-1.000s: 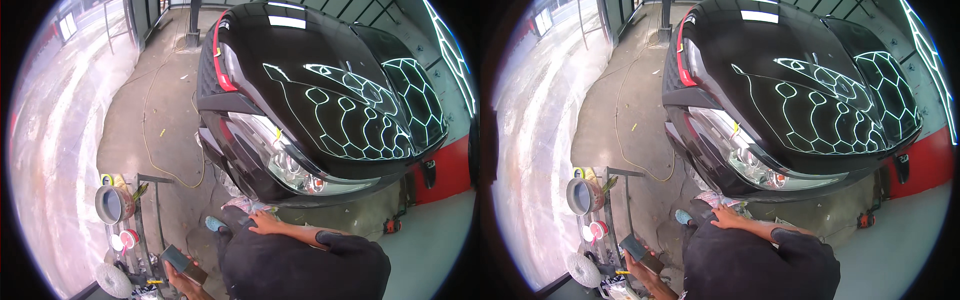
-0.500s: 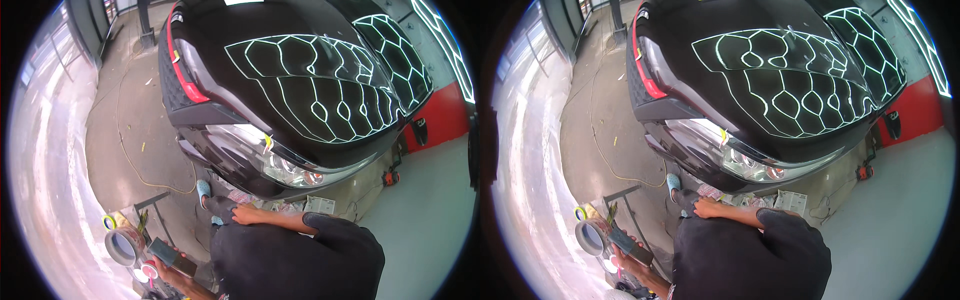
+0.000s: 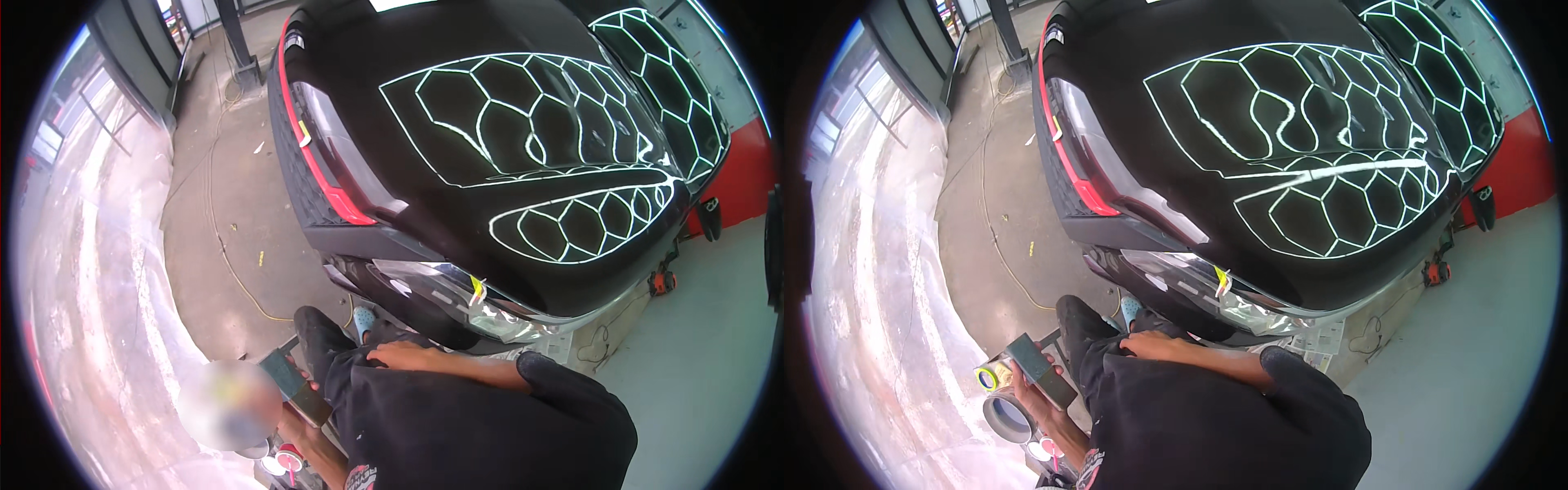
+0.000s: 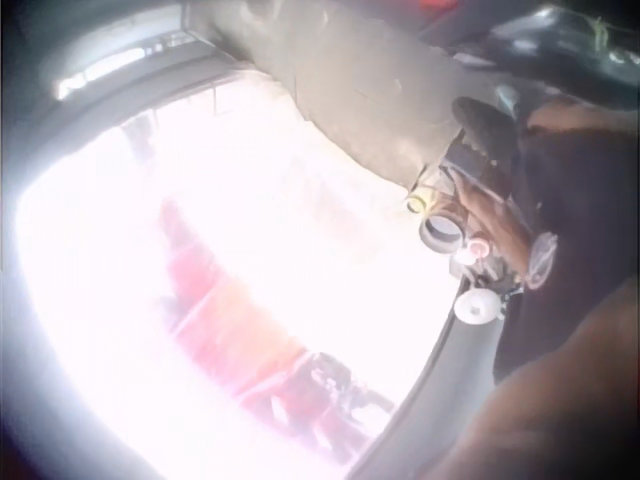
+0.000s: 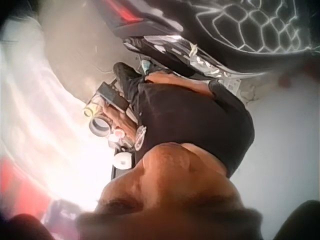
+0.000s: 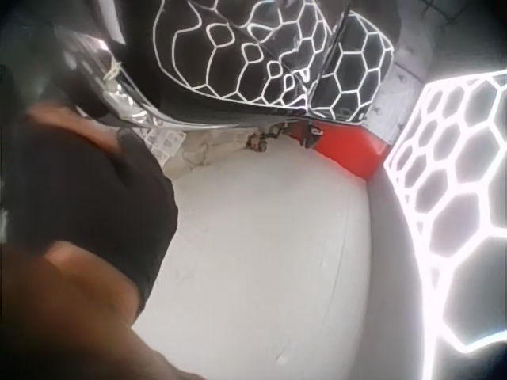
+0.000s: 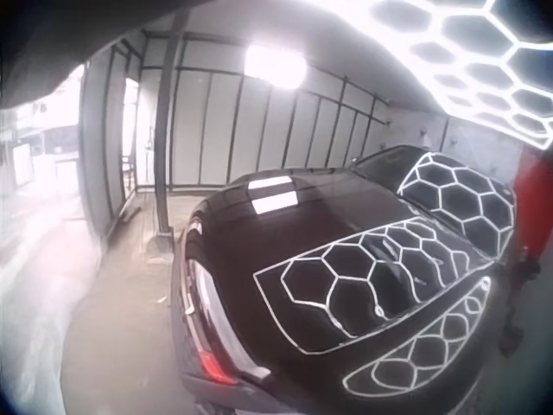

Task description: The person sands the hood of a car with a sanding block, wets sandpaper in a bucket of water to wrap around the block, and sands the front of the car.

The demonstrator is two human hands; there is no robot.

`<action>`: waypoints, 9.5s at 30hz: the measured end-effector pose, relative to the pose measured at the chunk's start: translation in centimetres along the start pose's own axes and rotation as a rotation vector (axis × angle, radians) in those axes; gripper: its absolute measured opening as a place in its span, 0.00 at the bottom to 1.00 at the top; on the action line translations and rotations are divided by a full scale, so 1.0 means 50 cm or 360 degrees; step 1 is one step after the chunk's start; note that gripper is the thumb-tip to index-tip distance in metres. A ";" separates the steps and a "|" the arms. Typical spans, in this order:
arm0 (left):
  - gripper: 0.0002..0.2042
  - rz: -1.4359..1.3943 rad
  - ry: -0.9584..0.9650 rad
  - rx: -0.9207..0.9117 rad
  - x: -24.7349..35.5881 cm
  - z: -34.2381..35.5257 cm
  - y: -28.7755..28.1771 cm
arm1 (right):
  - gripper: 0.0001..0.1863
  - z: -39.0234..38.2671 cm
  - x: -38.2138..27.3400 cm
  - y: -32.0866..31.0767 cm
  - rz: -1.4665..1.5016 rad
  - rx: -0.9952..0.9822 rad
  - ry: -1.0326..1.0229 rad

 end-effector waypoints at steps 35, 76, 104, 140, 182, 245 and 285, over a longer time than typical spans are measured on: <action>0.25 0.0983 -0.0508 -0.0521 0.402 0.869 0.293 | 0.18 0.647 -0.283 -0.518 0.0525 0.0898 0.0371; 0.18 0.3482 -0.0245 -0.1244 0.235 1.942 0.164 | 0.18 0.995 0.007 -0.603 0.1414 0.1848 0.1245; 0.19 0.3516 -0.0503 -0.2278 0.039 2.014 0.345 | 0.42 1.515 -0.425 -0.184 0.4034 0.2751 0.1274; 0.21 0.3564 0.0063 -0.2091 0.241 2.075 0.220 | 0.40 1.412 -0.349 -0.228 0.3395 0.2279 0.1594; 0.19 0.3299 -0.0197 -0.1414 0.244 1.867 0.231 | 0.44 0.403 -0.276 -0.722 0.0475 0.3249 0.2147; 0.19 0.3505 -0.0343 -0.1491 0.298 1.961 0.201 | 0.16 0.629 -0.272 -0.950 0.0942 0.3760 0.1071; 0.15 0.2894 0.0348 -0.2197 0.212 1.757 0.541 | 0.43 0.613 -0.244 -1.060 0.0331 0.3019 0.2045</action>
Point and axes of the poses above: each hand's wrist, its own z-axis towards the middle knuckle, its own y-axis out of the palm, x = y × z, the point moved 4 cm from there along z, towards the middle knuckle, and after that the axes turned 1 degree about -y, right-handed, at the moved point
